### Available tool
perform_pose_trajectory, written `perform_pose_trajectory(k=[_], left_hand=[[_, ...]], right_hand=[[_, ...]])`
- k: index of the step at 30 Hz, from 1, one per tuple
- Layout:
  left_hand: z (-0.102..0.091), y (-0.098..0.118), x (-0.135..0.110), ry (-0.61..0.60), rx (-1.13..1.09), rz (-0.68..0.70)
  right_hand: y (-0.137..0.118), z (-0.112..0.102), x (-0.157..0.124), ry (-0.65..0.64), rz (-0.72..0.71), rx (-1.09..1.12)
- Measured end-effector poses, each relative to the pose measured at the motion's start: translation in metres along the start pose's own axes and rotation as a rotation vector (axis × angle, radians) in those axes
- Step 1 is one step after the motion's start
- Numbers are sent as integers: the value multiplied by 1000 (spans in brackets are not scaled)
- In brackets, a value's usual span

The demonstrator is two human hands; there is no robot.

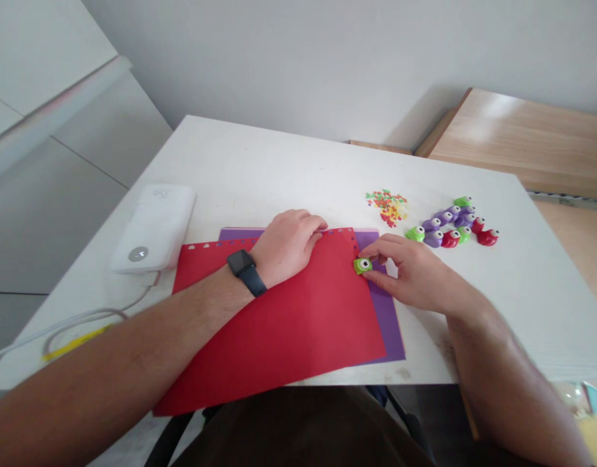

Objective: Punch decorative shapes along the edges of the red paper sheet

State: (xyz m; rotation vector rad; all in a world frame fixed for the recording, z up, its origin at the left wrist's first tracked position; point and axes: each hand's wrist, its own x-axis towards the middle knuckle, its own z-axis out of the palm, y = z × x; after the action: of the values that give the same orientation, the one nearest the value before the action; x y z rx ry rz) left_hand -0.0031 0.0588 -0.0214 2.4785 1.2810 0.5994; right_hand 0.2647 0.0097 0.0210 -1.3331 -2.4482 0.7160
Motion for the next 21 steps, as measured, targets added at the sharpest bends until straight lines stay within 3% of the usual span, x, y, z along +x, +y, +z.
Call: perform_pose_trajectory(k=[21], left_hand=[[1, 1, 4, -12, -19, 19]], right_hand=[[0, -1, 0, 6, -19, -6]])
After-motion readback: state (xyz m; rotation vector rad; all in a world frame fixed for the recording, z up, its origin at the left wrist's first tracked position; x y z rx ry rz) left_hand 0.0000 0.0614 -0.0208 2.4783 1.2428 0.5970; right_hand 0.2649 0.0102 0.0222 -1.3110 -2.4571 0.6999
